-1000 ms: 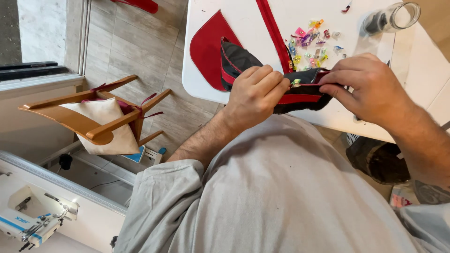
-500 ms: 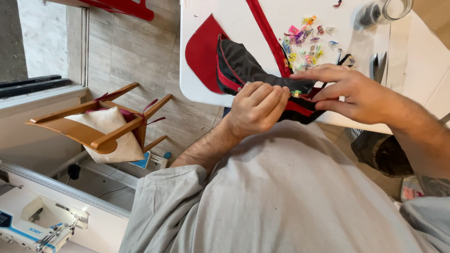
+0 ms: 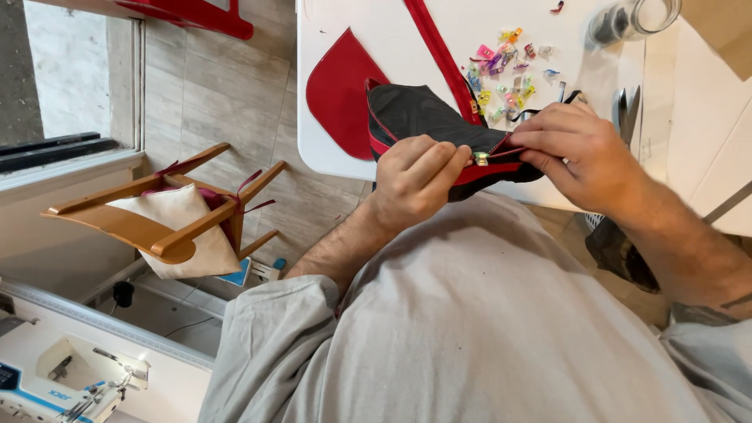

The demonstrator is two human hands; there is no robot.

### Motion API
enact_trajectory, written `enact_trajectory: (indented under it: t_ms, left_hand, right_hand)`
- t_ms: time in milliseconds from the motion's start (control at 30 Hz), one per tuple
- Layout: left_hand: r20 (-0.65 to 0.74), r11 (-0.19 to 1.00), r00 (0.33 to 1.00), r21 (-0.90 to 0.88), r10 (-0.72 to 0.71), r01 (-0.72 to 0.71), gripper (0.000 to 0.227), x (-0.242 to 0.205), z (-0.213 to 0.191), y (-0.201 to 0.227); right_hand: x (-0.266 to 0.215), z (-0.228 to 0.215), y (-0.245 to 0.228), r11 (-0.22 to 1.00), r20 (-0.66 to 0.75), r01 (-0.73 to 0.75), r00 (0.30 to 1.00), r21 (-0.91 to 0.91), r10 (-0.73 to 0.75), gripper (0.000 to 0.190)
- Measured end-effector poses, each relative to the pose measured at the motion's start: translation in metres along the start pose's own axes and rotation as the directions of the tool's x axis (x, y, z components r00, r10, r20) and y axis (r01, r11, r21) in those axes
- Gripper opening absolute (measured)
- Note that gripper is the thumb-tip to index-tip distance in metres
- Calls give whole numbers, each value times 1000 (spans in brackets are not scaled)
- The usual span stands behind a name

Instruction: Trimming leather edges with scissors and assembling a bag by fitting a lining and securing it with clips

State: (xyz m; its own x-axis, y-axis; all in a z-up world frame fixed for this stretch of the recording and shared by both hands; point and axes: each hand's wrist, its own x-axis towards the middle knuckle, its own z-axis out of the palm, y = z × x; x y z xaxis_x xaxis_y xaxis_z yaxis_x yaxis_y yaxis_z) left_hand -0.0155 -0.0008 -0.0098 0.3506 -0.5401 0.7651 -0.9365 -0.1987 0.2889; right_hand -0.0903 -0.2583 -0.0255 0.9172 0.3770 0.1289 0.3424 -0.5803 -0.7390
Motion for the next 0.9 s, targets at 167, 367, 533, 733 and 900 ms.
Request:
enact_trajectory:
  t_ms: [167, 367, 533, 733, 900]
  left_hand:
    - [311, 811, 838, -253, -448, 527, 19, -10, -11, 8]
    - [490, 817, 781, -209, -388, 537, 23, -17, 15, -1]
    - [427, 784, 828, -339, -364, 520, 10, -5, 19, 0]
    - [214, 932, 941, -197, -262, 304, 10, 15, 16, 5]
    - [115, 951, 971, -205, -211, 231, 9, 23, 7, 4]
  right_hand:
    - [7, 2, -21, 998, -46, 8, 999, 62, -5, 10]
    - [8, 4, -27, 1000, -1, 15, 1000, -25, -15, 9]
    - [6, -10, -26, 995, 27, -39, 999, -92, 41, 15]
    - [7, -41, -28, 920, 75, 14, 997, -391, 17, 21]
    - [9, -55, -11, 821, 230, 184, 971, -540, -67, 33]
